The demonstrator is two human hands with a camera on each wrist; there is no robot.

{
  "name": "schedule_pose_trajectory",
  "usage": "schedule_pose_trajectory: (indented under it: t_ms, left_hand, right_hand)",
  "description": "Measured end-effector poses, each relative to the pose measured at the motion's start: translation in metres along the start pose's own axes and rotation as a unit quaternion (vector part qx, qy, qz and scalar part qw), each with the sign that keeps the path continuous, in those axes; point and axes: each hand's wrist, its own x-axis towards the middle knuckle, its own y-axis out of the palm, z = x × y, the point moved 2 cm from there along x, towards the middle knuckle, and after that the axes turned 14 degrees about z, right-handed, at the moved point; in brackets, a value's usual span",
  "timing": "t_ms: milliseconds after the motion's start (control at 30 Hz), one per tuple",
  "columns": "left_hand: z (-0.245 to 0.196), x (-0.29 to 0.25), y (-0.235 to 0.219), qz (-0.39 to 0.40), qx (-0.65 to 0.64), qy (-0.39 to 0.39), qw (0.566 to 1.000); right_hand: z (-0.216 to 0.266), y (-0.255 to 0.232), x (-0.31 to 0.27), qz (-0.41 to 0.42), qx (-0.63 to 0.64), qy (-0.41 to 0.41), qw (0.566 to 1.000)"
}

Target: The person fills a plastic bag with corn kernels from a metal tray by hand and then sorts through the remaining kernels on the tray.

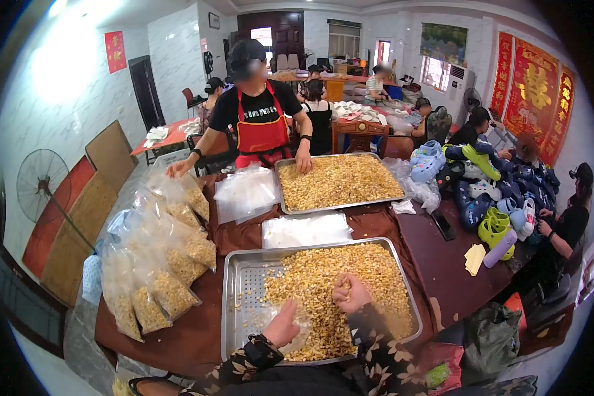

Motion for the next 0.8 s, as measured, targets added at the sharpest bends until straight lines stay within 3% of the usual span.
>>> schedule_pose_trajectory:
  t_ms: [100,233,300,333,400,533,600,633,667,733,800]
  left_hand:
    - [-0.006,0.001,-0.005,0.035,-0.044,-0.036,0.998]
    - [-0.003,0.005,-0.004,0.044,-0.038,-0.051,0.997]
    - [-0.004,0.005,-0.006,0.052,-0.066,-0.023,0.996]
    - [-0.002,0.005,-0.004,0.052,-0.064,-0.023,0.996]
    - [0.005,0.006,-0.001,0.019,-0.089,-0.030,0.995]
    - [-0.010,0.000,-0.006,0.011,-0.066,-0.011,0.998]
    - [-0.013,0.001,-0.007,0.000,-0.076,-0.011,0.997]
    - [-0.007,0.006,-0.006,-0.018,0.005,0.032,0.999]
    - [0.000,0.010,-0.002,-0.010,0.007,0.045,0.999]
    - [-0.015,0.004,-0.011,0.026,-0.127,-0.022,0.991]
    - [-0.014,0.007,-0.010,0.029,-0.120,-0.013,0.992]
  right_hand:
    - [-0.039,0.005,0.001,0.053,0.079,0.055,0.994]
    - [-0.094,0.032,-0.006,0.011,0.102,0.065,0.993]
    - [-0.107,0.031,-0.008,-0.029,-0.114,0.013,0.993]
    - [-0.112,0.030,-0.007,-0.027,-0.113,0.012,0.993]
    - [-0.115,0.023,-0.005,-0.077,-0.249,-0.017,0.965]
    - [-0.118,-0.008,0.009,-0.085,-0.362,-0.056,0.927]
    - [-0.121,-0.023,0.014,-0.059,-0.420,-0.124,0.897]
    - [-0.122,-0.017,0.012,-0.059,-0.477,-0.129,0.867]
    - [-0.123,-0.012,0.010,-0.060,-0.532,-0.132,0.835]
    - [-0.124,-0.004,0.005,-0.071,-0.559,-0.155,0.811]
    - [-0.123,-0.001,0.004,-0.079,-0.586,-0.172,0.788]
